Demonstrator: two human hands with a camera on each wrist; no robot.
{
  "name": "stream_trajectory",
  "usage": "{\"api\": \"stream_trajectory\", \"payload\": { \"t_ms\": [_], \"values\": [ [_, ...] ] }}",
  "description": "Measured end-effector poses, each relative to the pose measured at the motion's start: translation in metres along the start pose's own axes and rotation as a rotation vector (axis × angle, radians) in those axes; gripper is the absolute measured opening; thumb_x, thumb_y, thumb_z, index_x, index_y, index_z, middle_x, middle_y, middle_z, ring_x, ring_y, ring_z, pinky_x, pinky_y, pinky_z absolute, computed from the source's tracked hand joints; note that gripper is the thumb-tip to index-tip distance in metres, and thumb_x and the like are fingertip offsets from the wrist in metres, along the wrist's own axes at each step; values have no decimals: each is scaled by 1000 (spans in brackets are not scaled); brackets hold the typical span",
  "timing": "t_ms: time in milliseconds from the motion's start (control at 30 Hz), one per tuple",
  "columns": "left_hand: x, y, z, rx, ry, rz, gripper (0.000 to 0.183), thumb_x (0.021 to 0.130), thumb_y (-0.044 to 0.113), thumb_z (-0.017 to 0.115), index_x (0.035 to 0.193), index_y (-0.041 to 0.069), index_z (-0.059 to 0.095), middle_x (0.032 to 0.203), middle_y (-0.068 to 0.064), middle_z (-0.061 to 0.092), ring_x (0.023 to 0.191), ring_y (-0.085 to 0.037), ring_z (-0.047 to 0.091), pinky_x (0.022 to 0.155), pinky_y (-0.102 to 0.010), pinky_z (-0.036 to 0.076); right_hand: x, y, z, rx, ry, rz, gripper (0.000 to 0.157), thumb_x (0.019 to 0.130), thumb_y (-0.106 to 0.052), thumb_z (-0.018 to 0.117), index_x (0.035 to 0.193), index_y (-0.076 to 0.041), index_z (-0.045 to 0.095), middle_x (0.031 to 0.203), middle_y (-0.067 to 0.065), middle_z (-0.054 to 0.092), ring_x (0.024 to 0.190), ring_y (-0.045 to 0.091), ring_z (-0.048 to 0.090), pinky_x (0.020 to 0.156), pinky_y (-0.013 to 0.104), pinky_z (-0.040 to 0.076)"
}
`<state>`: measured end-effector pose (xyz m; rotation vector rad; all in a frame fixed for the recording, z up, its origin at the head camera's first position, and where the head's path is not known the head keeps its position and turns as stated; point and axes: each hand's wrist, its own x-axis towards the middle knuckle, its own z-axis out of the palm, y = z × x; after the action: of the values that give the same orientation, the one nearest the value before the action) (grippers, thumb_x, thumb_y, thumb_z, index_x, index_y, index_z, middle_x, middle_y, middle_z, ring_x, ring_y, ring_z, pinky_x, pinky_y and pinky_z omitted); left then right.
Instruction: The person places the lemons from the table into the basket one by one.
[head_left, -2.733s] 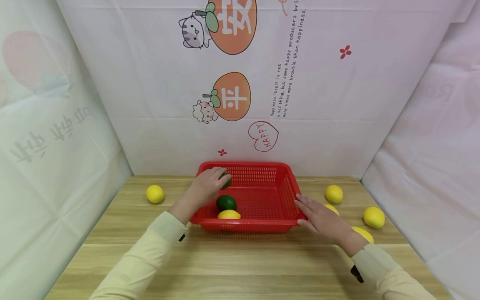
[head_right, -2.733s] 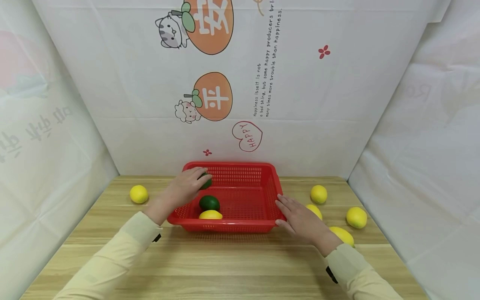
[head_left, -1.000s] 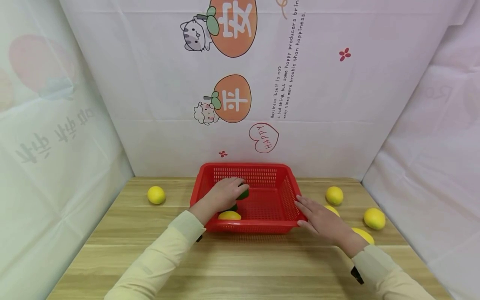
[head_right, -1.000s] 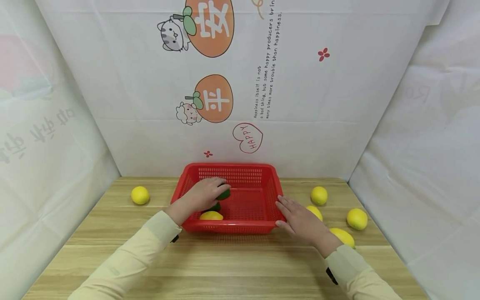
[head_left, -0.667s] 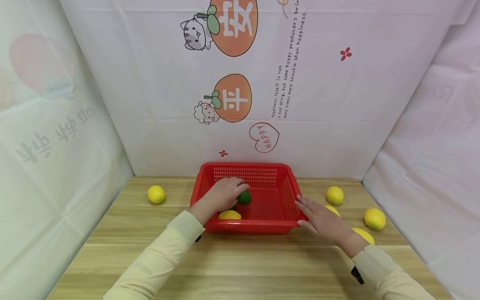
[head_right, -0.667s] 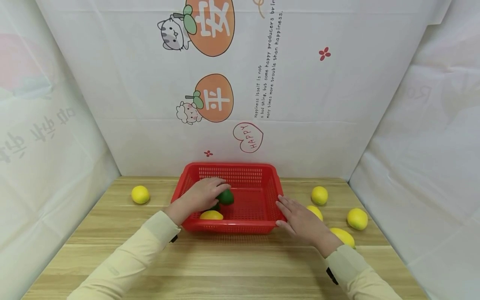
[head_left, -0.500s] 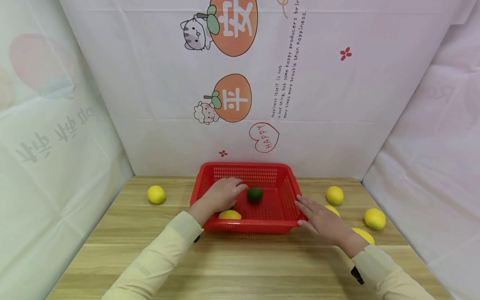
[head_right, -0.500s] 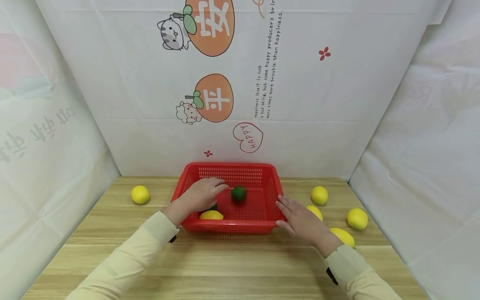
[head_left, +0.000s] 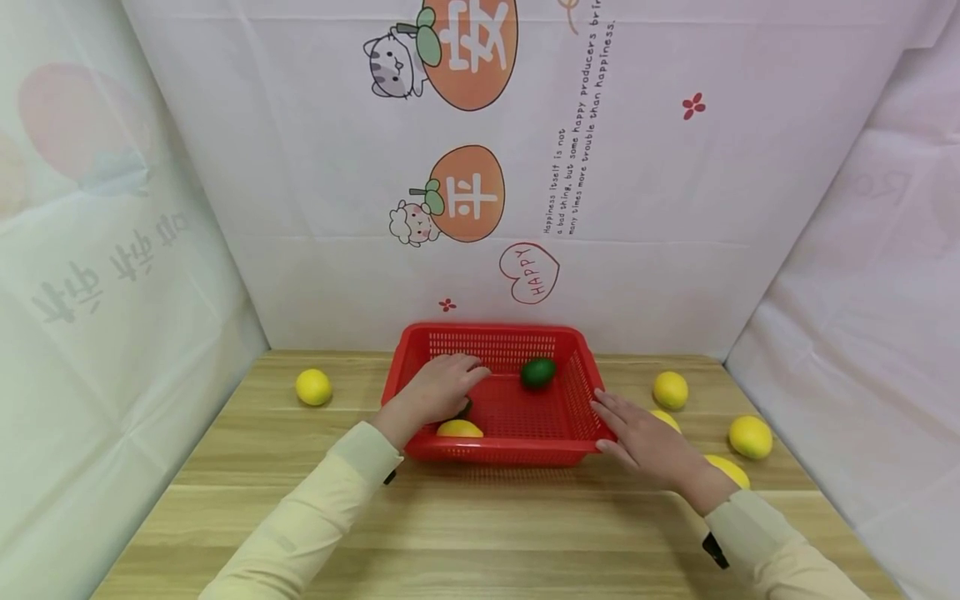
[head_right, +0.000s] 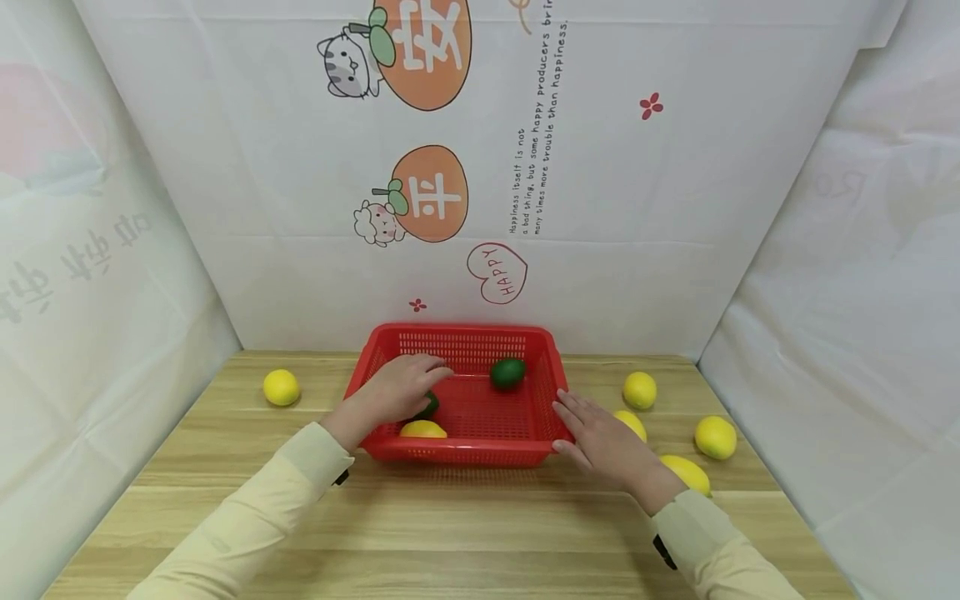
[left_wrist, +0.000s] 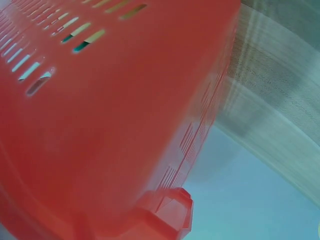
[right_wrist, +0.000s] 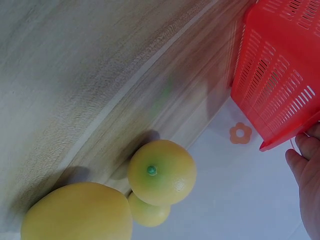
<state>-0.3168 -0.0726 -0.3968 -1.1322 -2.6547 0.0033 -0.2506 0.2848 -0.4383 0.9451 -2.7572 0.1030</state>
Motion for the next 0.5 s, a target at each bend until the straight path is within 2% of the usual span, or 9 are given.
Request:
{"api": "stream_trajectory", "payload": {
  "t_ms": [500],
  "values": [
    [-4,-7,-6,13,28,11,56,80,18,80,131,14,59,127,-7,60,117,-22,55,100,-40,46,2,3,2,5,-7,-3,65,96,-42,56,143,2,45,150,19,38,135,37,38,106,51,38]
  ]
}}
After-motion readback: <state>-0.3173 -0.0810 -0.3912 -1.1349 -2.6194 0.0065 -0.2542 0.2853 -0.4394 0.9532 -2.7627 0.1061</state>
